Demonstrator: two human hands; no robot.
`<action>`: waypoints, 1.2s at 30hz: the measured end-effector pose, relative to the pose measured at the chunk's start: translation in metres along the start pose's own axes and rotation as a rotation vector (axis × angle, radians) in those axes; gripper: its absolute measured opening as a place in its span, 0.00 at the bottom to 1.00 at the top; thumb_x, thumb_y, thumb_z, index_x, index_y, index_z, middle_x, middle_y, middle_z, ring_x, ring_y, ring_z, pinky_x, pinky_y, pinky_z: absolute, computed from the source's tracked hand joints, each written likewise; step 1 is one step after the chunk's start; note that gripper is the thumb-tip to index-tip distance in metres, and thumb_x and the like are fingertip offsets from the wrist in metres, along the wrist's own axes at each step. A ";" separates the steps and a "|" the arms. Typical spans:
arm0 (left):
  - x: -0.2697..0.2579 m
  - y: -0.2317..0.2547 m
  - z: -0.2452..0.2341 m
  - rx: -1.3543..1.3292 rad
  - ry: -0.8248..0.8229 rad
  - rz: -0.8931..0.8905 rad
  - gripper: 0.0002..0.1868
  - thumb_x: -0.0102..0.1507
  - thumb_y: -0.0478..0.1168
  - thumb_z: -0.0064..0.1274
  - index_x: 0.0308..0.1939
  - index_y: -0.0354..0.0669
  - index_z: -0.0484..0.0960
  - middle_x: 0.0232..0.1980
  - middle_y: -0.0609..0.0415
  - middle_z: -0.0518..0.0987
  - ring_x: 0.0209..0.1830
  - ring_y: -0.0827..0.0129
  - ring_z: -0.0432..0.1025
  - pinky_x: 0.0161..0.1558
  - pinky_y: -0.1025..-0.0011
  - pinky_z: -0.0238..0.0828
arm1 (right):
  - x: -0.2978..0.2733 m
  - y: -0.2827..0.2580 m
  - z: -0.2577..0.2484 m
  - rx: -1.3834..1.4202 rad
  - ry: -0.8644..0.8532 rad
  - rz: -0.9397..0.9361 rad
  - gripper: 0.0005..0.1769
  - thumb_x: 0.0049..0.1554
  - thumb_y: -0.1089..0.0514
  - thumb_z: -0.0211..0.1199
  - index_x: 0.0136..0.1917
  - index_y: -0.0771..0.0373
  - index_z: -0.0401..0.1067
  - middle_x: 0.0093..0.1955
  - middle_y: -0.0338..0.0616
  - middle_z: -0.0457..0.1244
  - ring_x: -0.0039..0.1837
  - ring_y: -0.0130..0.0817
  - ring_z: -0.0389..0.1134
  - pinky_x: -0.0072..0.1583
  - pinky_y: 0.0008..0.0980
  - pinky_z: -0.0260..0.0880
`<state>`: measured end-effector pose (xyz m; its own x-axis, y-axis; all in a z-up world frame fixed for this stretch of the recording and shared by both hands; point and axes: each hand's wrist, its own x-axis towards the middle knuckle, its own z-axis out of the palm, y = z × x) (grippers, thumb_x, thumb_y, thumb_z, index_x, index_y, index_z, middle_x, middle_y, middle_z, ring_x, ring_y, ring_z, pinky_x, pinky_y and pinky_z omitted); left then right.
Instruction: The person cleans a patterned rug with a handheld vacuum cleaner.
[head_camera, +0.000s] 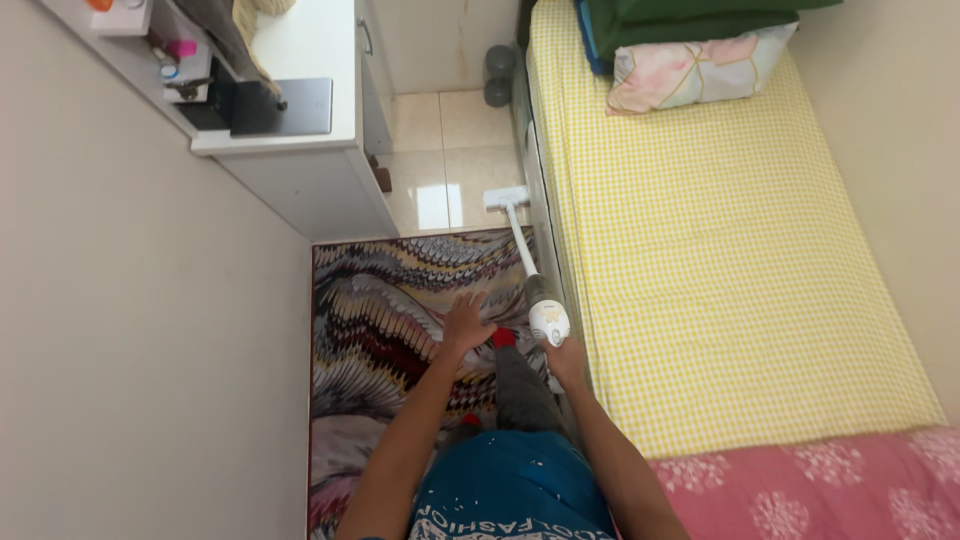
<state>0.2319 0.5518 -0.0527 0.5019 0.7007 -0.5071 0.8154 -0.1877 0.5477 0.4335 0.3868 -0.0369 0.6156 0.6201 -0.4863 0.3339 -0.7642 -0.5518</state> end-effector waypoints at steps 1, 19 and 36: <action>-0.010 0.000 0.006 0.007 0.022 0.013 0.45 0.59 0.56 0.57 0.79 0.57 0.58 0.82 0.45 0.52 0.83 0.46 0.42 0.74 0.45 0.52 | -0.009 0.005 -0.002 0.005 -0.003 -0.010 0.27 0.53 0.43 0.67 0.35 0.74 0.79 0.26 0.57 0.67 0.30 0.45 0.73 0.39 0.43 0.73; -0.143 -0.002 0.097 -0.109 0.209 0.008 0.46 0.57 0.55 0.64 0.76 0.49 0.64 0.77 0.42 0.63 0.78 0.46 0.55 0.74 0.48 0.54 | -0.092 0.068 -0.025 0.151 -0.072 -0.042 0.26 0.54 0.47 0.70 0.35 0.77 0.75 0.26 0.54 0.67 0.27 0.41 0.71 0.33 0.40 0.70; -0.075 0.004 0.077 -0.085 0.192 -0.005 0.43 0.58 0.53 0.62 0.75 0.49 0.65 0.78 0.47 0.62 0.78 0.51 0.55 0.71 0.53 0.60 | -0.032 0.053 -0.013 0.025 0.002 -0.151 0.25 0.52 0.46 0.71 0.35 0.75 0.77 0.28 0.57 0.68 0.31 0.42 0.72 0.39 0.42 0.71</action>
<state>0.2204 0.4458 -0.0636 0.4268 0.8213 -0.3787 0.7865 -0.1303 0.6037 0.4408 0.3235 -0.0415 0.5607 0.7276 -0.3952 0.4049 -0.6573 -0.6356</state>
